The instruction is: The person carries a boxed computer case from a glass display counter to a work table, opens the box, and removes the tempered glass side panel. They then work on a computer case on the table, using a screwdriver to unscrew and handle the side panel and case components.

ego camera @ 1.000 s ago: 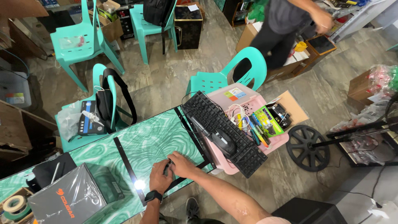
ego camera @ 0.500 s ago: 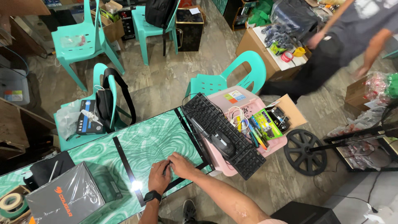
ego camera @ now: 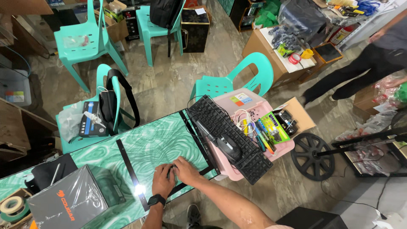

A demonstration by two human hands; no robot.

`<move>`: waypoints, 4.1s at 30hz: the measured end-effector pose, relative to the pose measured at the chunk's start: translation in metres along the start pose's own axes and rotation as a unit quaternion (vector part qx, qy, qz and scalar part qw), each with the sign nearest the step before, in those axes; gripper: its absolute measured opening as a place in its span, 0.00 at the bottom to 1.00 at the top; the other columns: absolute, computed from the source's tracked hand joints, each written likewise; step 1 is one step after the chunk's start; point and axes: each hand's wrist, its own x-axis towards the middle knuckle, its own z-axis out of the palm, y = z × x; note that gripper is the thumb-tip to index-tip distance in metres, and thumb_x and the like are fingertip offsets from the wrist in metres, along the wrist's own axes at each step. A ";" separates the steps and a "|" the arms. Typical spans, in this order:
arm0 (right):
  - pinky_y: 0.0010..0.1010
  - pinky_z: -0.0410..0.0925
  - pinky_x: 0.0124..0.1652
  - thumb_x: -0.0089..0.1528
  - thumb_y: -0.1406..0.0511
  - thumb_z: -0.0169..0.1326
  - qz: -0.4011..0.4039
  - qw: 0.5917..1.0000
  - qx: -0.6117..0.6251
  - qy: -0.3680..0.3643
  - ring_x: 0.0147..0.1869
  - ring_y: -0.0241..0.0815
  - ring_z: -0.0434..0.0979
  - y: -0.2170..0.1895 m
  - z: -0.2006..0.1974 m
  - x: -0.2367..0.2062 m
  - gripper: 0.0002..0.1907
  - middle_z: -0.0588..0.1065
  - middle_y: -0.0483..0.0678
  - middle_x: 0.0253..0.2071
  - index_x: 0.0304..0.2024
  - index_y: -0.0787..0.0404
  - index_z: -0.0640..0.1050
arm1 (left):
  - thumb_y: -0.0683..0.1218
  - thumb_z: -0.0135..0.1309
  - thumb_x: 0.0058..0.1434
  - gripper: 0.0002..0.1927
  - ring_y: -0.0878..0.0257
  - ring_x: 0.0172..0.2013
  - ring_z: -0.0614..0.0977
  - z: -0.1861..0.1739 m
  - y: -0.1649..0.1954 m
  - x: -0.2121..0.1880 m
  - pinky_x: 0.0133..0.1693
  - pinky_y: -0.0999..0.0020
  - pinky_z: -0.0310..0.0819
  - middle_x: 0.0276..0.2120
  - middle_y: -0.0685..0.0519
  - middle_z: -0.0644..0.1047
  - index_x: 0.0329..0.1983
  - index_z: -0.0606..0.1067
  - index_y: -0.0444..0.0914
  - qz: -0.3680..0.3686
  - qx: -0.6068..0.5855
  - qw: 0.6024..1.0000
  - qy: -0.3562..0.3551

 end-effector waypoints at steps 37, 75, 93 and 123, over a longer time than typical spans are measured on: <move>0.31 0.72 0.41 0.64 0.73 0.55 -0.266 0.946 0.161 0.091 0.43 0.47 0.77 -0.373 0.218 0.016 0.02 0.75 0.52 0.40 0.40 0.66 0.77 | 0.34 0.54 0.60 0.15 0.51 0.38 0.82 -0.425 -0.080 -0.170 0.40 0.60 0.77 0.44 0.46 0.77 0.50 0.76 0.38 -0.014 -0.019 0.971 0.238; 0.82 0.35 0.64 0.64 0.45 0.52 -0.221 0.941 -0.199 -0.164 0.78 0.81 0.37 -0.799 0.560 0.208 0.38 0.49 0.63 0.77 0.69 0.56 0.63 | 0.42 0.56 0.69 0.17 0.45 0.72 0.64 -0.932 -0.319 -0.249 0.68 0.50 0.58 0.67 0.47 0.70 0.60 0.77 0.40 -0.145 0.298 0.868 0.370; 0.71 0.36 0.65 0.60 0.39 0.51 -0.182 0.897 -0.302 -0.268 0.76 0.81 0.30 -0.861 0.610 0.138 0.51 0.39 0.66 0.76 0.74 0.59 0.53 | 0.55 0.44 0.73 0.24 0.72 0.23 0.61 -1.058 -0.444 -0.235 0.25 0.68 0.58 0.20 0.60 0.61 0.66 0.72 0.40 -0.193 -0.138 0.962 0.138; 0.51 0.47 0.67 0.60 0.58 0.59 -0.101 0.903 -0.237 0.344 0.69 0.50 0.70 -0.873 0.676 0.021 0.17 0.77 0.49 0.61 0.48 0.56 0.84 | 0.62 0.56 0.68 0.30 0.31 0.62 0.62 -1.019 -0.536 0.059 0.59 0.26 0.48 0.64 0.40 0.69 0.66 0.72 0.40 0.250 0.262 0.932 0.019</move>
